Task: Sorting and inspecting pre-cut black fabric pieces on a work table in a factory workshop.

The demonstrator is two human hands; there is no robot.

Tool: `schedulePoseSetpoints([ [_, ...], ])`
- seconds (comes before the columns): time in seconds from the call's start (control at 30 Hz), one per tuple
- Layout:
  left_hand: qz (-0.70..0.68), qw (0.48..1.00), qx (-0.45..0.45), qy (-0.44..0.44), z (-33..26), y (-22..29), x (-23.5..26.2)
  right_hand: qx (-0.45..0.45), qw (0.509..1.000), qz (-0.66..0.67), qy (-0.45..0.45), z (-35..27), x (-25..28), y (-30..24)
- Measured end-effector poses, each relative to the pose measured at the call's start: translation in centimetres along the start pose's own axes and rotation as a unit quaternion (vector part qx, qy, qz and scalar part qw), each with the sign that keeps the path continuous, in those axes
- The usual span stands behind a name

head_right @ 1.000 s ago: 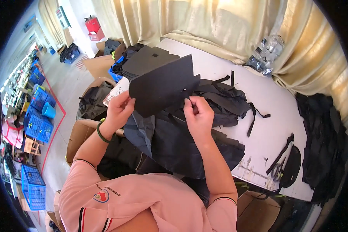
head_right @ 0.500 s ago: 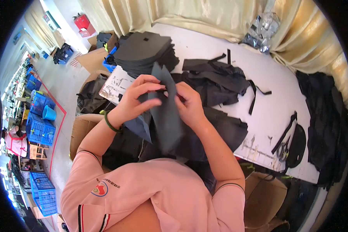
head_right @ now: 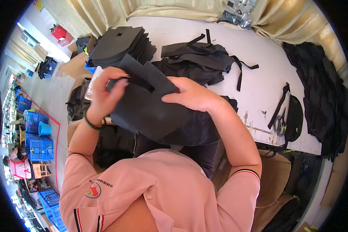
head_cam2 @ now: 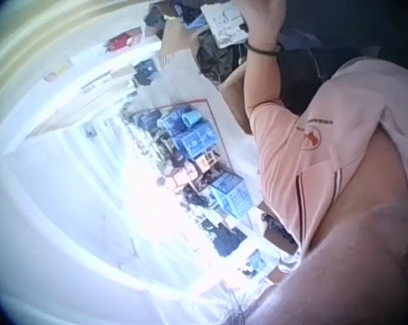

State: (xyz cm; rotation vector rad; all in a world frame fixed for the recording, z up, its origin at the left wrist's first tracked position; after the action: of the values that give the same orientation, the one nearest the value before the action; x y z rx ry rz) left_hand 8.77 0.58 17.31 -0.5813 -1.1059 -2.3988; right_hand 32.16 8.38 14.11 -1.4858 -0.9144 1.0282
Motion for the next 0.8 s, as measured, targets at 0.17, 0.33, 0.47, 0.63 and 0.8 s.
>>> schedulePoseSetpoints([
  [0.17,-0.263,0.941,0.176,0.12,-3.6,-3.2,7.1,-0.087,0.982,-0.14,0.091,-1.5,3.9,3.7],
  [0.33,-0.32,0.872,0.284,0.238,-9.3,-9.0,13.3,-0.161,0.918,-0.329,0.155,-5.6,7.5,8.5],
  [0.47,0.119,0.907,0.391,0.103,-12.4,-14.3,16.2,-0.162,0.915,-0.326,0.174,-6.2,6.2,8.0],
  [0.63,0.065,0.965,0.18,-0.18,-1.8,-7.4,1.9,-0.129,0.857,-0.461,0.192,-6.4,4.2,6.2],
  [0.8,-0.143,0.891,0.085,-0.423,3.6,-6.5,-10.5,-0.09,0.84,-0.499,0.193,-5.8,1.3,3.3],
])
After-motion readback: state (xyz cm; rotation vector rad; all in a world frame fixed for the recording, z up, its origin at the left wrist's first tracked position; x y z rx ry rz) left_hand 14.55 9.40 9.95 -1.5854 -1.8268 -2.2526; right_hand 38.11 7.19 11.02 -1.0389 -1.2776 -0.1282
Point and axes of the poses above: each hand's wrist, its own z-axis towards the middle knuckle, its own x-axis out of the back of the hand, y = z × x, the point moved 2 cm from there along z, towards the middle knuckle, and after that the axes turned 7 degrees about -y, right-handed, at the moved point
